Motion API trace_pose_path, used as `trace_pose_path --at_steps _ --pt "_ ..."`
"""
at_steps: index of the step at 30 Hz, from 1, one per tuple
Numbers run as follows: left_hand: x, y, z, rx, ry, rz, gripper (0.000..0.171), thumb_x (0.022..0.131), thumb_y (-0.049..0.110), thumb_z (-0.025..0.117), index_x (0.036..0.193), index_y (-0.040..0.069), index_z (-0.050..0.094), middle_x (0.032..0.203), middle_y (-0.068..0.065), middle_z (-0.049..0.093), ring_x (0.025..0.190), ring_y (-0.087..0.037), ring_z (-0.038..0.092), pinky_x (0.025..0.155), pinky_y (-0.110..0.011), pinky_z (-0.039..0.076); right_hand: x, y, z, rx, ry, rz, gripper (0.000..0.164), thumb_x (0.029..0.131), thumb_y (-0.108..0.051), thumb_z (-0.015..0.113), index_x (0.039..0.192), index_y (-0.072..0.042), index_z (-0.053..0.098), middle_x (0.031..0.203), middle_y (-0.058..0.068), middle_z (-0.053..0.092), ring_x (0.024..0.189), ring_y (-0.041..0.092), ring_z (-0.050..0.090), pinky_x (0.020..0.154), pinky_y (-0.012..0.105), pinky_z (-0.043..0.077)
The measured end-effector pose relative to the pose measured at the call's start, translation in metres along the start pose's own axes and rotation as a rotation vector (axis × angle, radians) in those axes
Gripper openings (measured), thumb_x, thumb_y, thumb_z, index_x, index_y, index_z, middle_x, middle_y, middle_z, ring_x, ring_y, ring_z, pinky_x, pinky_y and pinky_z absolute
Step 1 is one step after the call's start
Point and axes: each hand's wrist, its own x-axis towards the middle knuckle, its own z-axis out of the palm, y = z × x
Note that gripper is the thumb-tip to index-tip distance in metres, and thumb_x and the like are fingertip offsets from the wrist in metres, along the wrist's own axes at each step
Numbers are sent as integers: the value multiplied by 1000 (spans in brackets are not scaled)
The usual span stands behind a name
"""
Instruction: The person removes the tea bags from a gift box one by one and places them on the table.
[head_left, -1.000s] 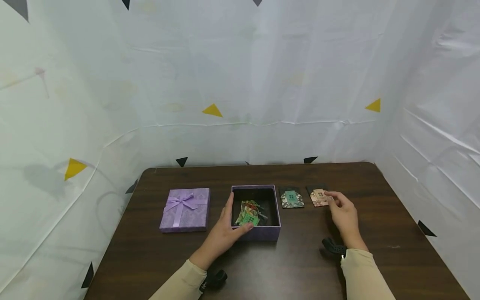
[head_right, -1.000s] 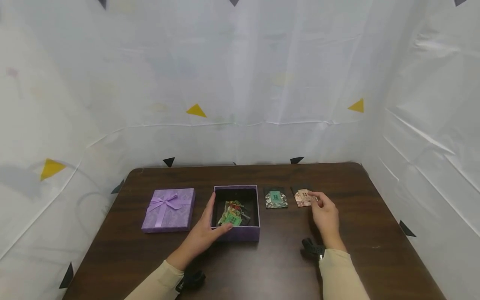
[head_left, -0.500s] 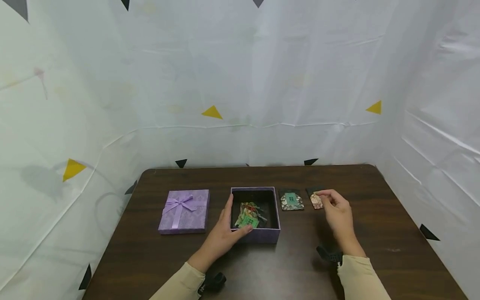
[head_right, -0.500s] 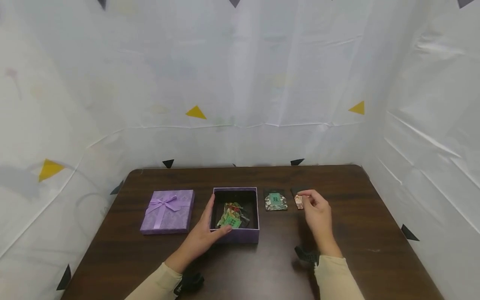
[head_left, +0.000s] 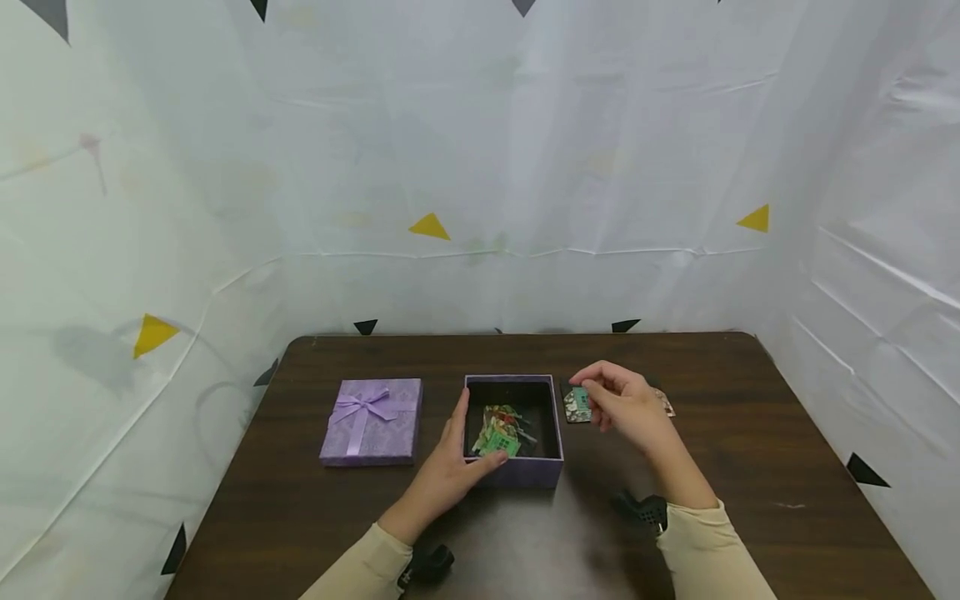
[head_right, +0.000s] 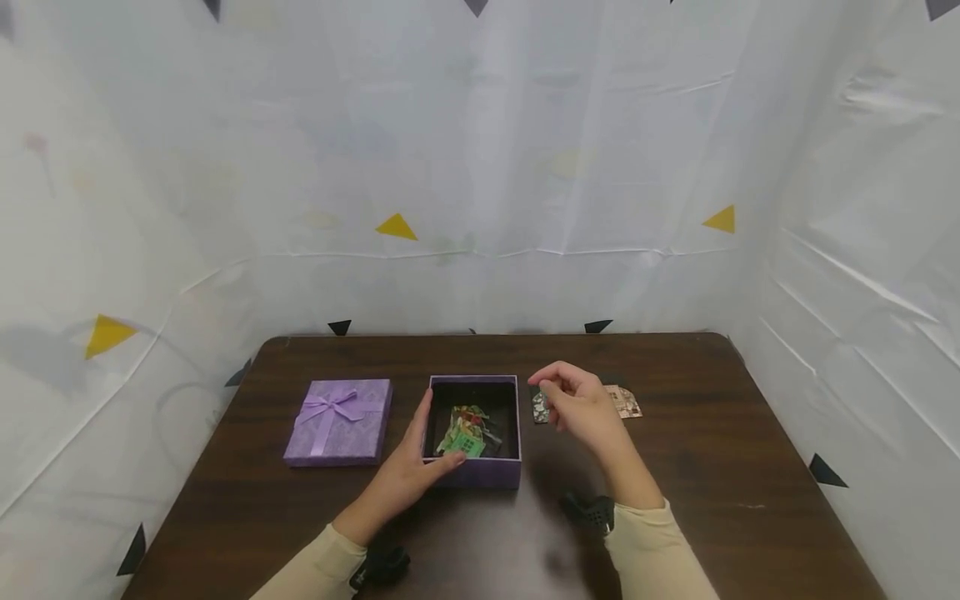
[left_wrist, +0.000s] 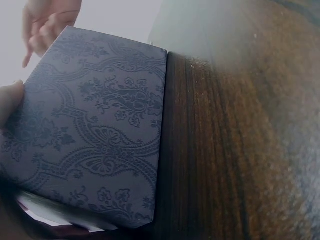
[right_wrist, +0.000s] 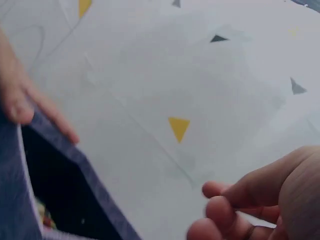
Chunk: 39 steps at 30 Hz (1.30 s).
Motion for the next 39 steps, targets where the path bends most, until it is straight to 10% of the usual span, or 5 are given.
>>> trace_pose_path --at_steps 17,39 --pt "3 -1 2 2 4 -2 116 93 62 80 174 48 -1 181 -14 24 153 -51 46 116 -77 40 30 -12 51 145 -252 117 27 112 -18 63 125 5 69 102 20 72 84 25 76 79 39 67" --pt "2 -1 0 15 -8 -6 112 95 64 77 173 52 -3 181 -13 23 151 -50 49 114 -78 42 68 -7 79 -47 -503 253 43 111 -25 65 139 7 66 127 26 75 117 40 75 101 49 63"
